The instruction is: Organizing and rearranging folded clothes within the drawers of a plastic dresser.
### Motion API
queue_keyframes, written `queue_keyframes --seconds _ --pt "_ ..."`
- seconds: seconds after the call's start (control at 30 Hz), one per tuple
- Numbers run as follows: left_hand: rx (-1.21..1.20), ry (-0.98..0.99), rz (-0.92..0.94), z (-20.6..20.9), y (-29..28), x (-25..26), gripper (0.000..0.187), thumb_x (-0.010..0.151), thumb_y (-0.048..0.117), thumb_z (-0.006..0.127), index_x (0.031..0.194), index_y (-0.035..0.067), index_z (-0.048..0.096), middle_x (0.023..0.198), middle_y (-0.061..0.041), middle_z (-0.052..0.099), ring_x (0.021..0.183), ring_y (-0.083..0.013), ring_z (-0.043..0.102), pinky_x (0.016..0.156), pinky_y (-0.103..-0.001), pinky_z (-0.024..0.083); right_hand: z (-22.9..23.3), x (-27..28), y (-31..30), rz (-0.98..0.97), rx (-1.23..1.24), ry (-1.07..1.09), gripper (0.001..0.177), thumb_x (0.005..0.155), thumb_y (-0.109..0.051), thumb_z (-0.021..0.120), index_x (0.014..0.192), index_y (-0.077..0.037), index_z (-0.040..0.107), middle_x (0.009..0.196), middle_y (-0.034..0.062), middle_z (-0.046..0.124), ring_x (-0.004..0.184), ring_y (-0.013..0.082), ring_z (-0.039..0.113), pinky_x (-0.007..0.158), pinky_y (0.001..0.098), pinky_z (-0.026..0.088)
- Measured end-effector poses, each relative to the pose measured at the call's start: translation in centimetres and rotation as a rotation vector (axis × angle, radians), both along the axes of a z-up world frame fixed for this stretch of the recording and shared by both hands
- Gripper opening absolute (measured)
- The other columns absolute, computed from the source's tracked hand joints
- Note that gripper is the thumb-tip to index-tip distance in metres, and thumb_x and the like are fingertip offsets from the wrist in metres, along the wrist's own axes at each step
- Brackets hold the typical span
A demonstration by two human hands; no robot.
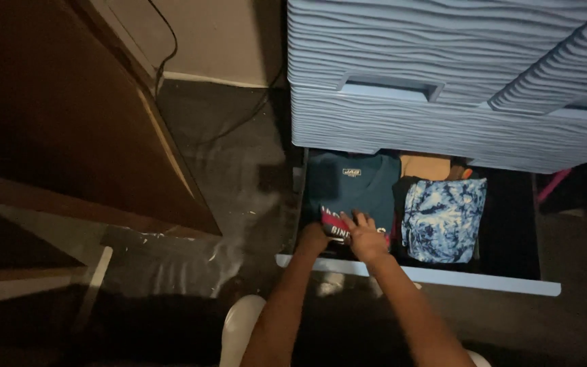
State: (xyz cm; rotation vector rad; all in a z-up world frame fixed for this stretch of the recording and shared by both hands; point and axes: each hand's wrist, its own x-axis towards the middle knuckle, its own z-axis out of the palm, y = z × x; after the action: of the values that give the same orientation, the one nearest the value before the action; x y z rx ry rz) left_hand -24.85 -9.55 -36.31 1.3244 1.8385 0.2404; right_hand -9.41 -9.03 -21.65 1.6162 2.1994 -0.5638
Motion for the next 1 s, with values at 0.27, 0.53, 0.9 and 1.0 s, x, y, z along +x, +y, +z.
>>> queue_keyframes --seconds 0.27,0.53,0.9,1.0 --pt "-0.101 -0.536 0.457 1.1 1.2 0.9 0.044 0.085 0.022 0.068 0.120 -0.003 0.068 0.116 -0.025 0.069 0.108 -0.0425 0.069 0.079 -0.053 0.061 2.1 0.7 1.5 -0.046 0.032 0.153 0.064 0.098 -0.026 0.053 0.157 -0.039 0.032 0.148 0.0024 0.046 0.130 0.0359 0.051 0.099 0.0549 0.057" --pt "-0.039 -1.101 1.113 13.9 0.4 1.7 0.067 0.101 0.043 0.061 0.143 -0.007 0.045 0.143 -0.037 0.039 0.129 -0.0525 0.047 0.098 -0.056 0.057 2.5 -1.2 1.5 -0.085 -0.012 0.058 0.099 0.081 -0.057 0.075 0.162 -0.040 0.020 0.160 0.0092 0.033 0.140 0.0427 0.041 0.102 0.0664 0.050" --pt "0.161 0.357 -0.309 6.7 8.5 4.1 0.022 0.083 0.036 0.072 0.096 0.022 0.081 0.094 -0.004 0.080 0.102 -0.0232 0.076 0.087 -0.048 0.060 6.0 1.4 1.4 -0.423 -0.002 0.834 0.055 0.096 -0.029 0.065 0.147 -0.011 0.056 0.144 0.0234 0.057 0.139 0.0426 0.048 0.118 0.0536 0.035" --pt "-0.073 0.121 -0.093 12.8 8.7 4.5 0.036 0.083 0.037 0.066 0.108 0.014 0.079 0.107 -0.008 0.079 0.109 -0.0242 0.074 0.091 -0.037 0.060 10.9 -0.7 -1.8 -0.297 0.148 1.094 0.043 0.105 -0.022 0.054 0.144 -0.004 0.057 0.144 0.0256 0.053 0.140 0.0450 0.044 0.119 0.0546 0.031"
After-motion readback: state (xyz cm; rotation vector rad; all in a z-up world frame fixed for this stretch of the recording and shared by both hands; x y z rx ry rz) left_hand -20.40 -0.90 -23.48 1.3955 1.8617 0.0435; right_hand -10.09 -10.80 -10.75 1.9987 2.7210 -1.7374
